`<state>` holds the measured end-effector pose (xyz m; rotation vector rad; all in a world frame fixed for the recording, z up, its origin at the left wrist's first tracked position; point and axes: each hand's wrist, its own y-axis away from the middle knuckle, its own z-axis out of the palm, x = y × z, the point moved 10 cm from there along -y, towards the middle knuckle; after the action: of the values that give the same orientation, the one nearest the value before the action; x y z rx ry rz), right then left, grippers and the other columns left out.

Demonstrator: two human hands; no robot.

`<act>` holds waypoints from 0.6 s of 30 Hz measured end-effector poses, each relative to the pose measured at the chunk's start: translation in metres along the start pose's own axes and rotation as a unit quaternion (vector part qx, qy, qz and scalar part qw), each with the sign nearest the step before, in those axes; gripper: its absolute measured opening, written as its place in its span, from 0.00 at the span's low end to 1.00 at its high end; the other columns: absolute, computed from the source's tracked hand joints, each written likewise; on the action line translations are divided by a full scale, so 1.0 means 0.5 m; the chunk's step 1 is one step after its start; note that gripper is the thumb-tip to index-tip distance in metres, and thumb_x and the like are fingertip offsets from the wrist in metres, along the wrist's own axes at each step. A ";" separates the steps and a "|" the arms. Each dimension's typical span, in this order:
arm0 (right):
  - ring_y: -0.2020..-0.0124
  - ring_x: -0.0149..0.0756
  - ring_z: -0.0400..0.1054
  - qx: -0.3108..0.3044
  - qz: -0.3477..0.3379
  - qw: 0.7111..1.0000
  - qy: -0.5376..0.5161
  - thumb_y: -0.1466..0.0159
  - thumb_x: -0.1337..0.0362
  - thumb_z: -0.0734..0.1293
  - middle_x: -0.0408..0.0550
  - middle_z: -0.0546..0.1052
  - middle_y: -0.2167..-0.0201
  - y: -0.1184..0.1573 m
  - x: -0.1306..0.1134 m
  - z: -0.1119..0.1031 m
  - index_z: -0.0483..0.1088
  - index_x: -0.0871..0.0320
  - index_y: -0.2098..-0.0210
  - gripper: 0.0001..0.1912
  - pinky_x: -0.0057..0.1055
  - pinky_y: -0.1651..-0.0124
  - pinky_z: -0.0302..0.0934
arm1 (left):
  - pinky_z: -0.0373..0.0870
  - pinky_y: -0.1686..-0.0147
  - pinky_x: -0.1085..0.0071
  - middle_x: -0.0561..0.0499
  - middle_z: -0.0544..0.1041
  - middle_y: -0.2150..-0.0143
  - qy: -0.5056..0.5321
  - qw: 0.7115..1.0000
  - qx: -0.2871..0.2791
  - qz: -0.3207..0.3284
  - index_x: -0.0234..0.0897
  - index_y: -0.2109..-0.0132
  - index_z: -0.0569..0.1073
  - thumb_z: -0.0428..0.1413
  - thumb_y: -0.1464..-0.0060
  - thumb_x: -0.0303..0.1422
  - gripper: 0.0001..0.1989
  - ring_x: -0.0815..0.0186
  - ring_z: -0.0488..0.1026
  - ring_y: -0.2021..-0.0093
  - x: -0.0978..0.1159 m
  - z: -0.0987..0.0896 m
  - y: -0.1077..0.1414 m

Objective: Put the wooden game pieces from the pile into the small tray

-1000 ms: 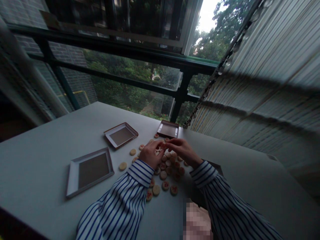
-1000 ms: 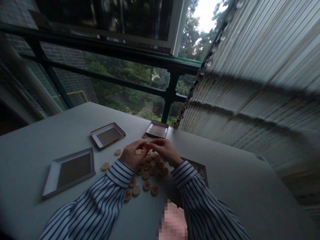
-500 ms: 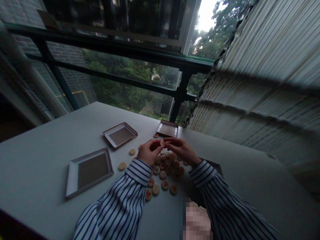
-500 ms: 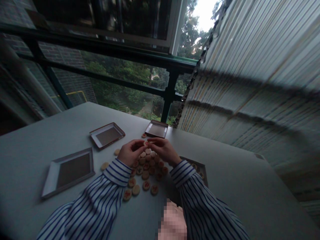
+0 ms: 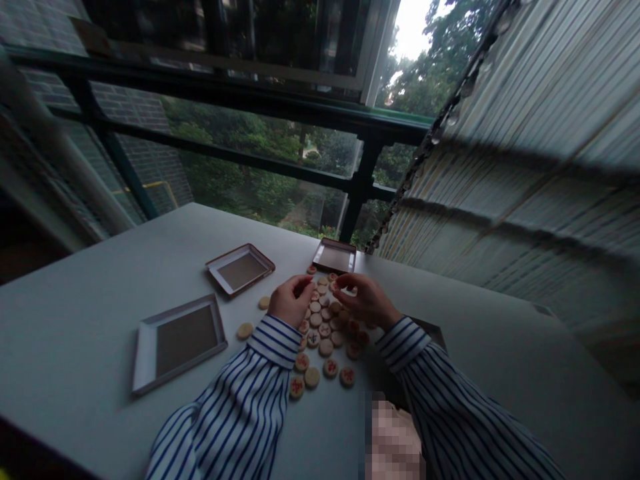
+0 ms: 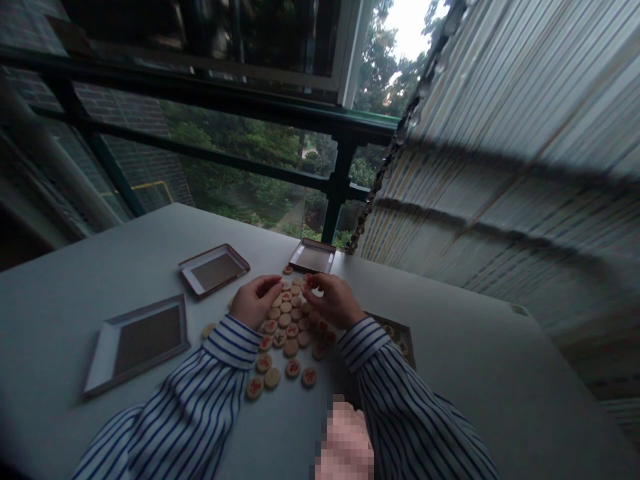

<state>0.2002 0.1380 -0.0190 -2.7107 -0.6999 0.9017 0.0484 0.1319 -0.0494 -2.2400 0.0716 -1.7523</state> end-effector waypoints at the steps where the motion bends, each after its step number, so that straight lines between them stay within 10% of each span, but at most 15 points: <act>1: 0.69 0.31 0.63 -0.002 0.005 0.999 0.040 0.44 0.58 0.62 0.46 0.72 0.69 0.002 0.005 -0.002 0.69 0.58 0.66 0.11 0.27 0.66 0.55 | 0.70 0.65 0.69 0.47 0.76 0.68 -0.025 1.000 0.013 0.006 0.33 0.62 0.72 0.53 0.54 0.36 0.13 0.66 0.73 0.67 -0.001 -0.009 -0.002; 18: 0.62 0.38 0.62 -0.080 0.120 0.961 0.235 0.43 0.50 0.56 0.49 0.70 0.67 0.017 0.059 0.013 0.71 0.54 0.68 0.18 0.32 0.64 0.49 | 0.68 0.69 0.72 0.49 0.76 0.70 -0.128 0.991 0.039 0.000 0.35 0.65 0.73 0.51 0.54 0.35 0.11 0.67 0.72 0.70 -0.003 -0.037 -0.008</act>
<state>0.2202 0.1453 -0.0423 -3.0277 -0.3635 0.2160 0.0298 0.1326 -0.0460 -2.3841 -0.0496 -1.4274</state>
